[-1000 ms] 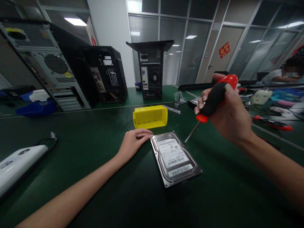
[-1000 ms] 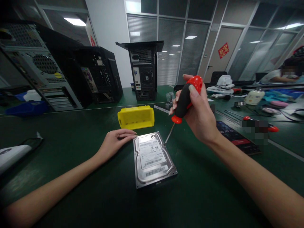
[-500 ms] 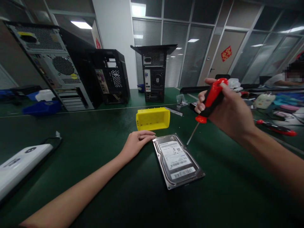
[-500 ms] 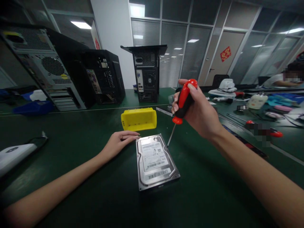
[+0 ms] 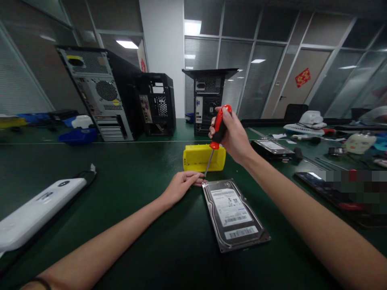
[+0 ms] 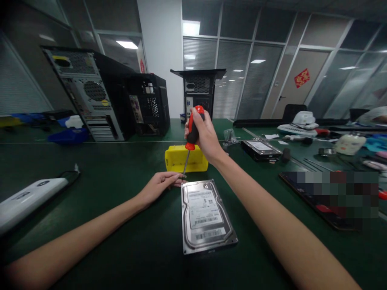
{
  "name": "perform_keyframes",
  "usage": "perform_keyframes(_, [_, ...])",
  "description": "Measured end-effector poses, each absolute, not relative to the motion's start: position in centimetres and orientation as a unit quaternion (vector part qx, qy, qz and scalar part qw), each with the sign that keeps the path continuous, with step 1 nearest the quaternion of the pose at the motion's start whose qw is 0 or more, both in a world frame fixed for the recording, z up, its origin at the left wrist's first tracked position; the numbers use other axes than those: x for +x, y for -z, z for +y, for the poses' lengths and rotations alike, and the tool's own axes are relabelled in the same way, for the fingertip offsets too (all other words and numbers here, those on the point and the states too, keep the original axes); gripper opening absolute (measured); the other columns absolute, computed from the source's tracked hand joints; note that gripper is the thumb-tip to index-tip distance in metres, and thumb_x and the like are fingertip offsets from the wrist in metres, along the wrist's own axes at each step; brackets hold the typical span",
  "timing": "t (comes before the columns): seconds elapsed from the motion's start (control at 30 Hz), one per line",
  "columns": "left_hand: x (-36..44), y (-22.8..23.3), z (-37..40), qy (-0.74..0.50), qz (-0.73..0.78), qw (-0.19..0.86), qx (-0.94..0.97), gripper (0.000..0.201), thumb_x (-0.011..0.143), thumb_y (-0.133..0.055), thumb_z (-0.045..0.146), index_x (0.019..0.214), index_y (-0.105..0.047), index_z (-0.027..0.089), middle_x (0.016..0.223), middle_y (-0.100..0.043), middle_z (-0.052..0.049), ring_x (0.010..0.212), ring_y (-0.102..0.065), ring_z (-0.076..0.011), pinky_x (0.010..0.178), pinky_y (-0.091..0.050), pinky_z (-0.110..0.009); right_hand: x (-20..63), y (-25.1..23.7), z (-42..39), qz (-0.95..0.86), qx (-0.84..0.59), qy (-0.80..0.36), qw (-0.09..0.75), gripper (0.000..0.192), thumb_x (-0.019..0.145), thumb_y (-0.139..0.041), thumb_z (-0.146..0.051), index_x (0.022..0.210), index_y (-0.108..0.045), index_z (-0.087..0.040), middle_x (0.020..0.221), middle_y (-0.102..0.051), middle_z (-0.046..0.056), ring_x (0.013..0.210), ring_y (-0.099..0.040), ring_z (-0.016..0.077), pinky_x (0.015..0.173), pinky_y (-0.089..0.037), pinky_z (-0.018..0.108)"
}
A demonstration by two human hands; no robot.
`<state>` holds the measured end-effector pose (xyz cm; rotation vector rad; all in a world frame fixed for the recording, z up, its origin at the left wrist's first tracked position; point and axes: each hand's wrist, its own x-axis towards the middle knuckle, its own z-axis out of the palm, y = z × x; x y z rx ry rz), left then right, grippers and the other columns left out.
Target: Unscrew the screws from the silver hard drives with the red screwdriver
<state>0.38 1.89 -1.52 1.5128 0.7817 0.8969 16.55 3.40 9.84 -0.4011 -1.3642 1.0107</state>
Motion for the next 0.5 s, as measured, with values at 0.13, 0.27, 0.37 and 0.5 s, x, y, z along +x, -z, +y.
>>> perform_keyframes(0.13, [0.4,2.0,2.2,-0.385,0.334,0.576,0.639,0.034,0.083,-0.057,0.032,0.103,-0.064,0.006,0.098,-0.07,-0.014,0.088,-0.068,-0.0212,0.085,-0.049,-0.033,15.9,-9.3,3.5,-0.604,-0.177,-0.453,0.631,0.033,0.079,-0.055,-0.045,0.099,-0.042,-0.023,0.073,-0.046,-0.004,0.056,-0.047,0.0059,0.052,-0.043,0.021])
perform_keyframes(0.27, [0.3,2.5,2.6,-0.391,0.322,0.582,0.636,0.034,0.082,-0.058,0.034,0.103,-0.064,0.007,0.098,-0.071,-0.013,0.089,-0.067,-0.0205,0.087,-0.048,-0.034,16.1,-9.3,3.4,-0.612,-0.176,-0.448,0.628,0.032,0.08,-0.054,-0.045,0.101,-0.043,-0.023,0.076,-0.047,-0.003,0.059,-0.049,0.0063,0.053,-0.044,0.021])
perform_keyframes(0.37, [0.3,2.7,2.8,-0.393,0.318,0.583,0.636,0.032,0.082,-0.058,0.033,0.101,-0.065,0.008,0.095,-0.071,-0.012,0.088,-0.068,-0.0199,0.088,-0.048,-0.034,16.4,-9.5,3.5,-0.617,-0.173,-0.438,0.631,0.032,0.081,-0.052,-0.046,0.103,-0.042,-0.024,0.079,-0.048,-0.001,0.06,-0.05,0.0065,0.052,-0.043,0.021])
perform_keyframes(0.5, [0.4,2.6,2.7,-0.393,0.321,0.581,0.636,0.03,0.082,-0.058,0.031,0.1,-0.065,0.008,0.095,-0.072,-0.012,0.087,-0.068,-0.0191,0.087,-0.049,-0.032,16.4,-9.4,3.4,-0.627,-0.182,-0.426,0.626,0.033,0.081,-0.052,-0.048,0.102,-0.042,-0.024,0.08,-0.047,-0.001,0.059,-0.048,0.0065,0.053,-0.042,0.023])
